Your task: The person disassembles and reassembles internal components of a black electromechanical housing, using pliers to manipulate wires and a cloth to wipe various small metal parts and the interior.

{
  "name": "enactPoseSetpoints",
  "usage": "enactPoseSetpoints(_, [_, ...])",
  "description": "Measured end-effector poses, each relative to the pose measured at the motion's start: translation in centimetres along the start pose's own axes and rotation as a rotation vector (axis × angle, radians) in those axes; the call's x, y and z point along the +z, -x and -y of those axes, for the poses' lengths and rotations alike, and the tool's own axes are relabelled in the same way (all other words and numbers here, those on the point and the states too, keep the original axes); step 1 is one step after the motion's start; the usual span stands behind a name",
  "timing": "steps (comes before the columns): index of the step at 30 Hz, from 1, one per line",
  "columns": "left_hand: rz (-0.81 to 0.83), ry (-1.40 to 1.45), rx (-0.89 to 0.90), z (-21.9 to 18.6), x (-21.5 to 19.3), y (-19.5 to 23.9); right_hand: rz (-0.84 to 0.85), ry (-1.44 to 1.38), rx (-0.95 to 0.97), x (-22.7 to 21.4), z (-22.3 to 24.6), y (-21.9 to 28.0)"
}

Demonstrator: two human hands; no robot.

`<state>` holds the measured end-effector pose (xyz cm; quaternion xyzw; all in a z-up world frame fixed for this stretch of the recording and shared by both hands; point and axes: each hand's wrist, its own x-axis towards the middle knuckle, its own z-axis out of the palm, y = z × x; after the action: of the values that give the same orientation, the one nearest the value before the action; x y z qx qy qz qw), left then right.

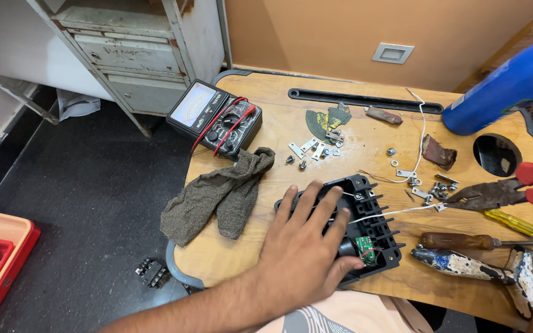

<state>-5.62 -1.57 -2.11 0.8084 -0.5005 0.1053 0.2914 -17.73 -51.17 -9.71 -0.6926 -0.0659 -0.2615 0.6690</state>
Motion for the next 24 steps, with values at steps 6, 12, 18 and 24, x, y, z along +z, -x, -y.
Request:
enactPoseSetpoints(6, [-0.011,0.051,-0.001,-0.7,0.8,0.4,0.026,-0.051,-0.006,0.2,0.2,-1.1])
enactPoseSetpoints(12, [-0.035,0.030,0.106,0.1,0.6,0.3,0.066,-0.126,-0.008,-0.1,0.4,-2.5])
enactPoseSetpoints(18, [-0.020,0.058,0.129,0.3,0.6,0.3,0.119,-0.234,0.001,-0.6,0.6,-4.2])
enactPoseSetpoints(24, [-0.019,0.043,0.136,0.4,0.8,0.4,0.200,-0.368,0.011,-1.2,0.1,-7.4])
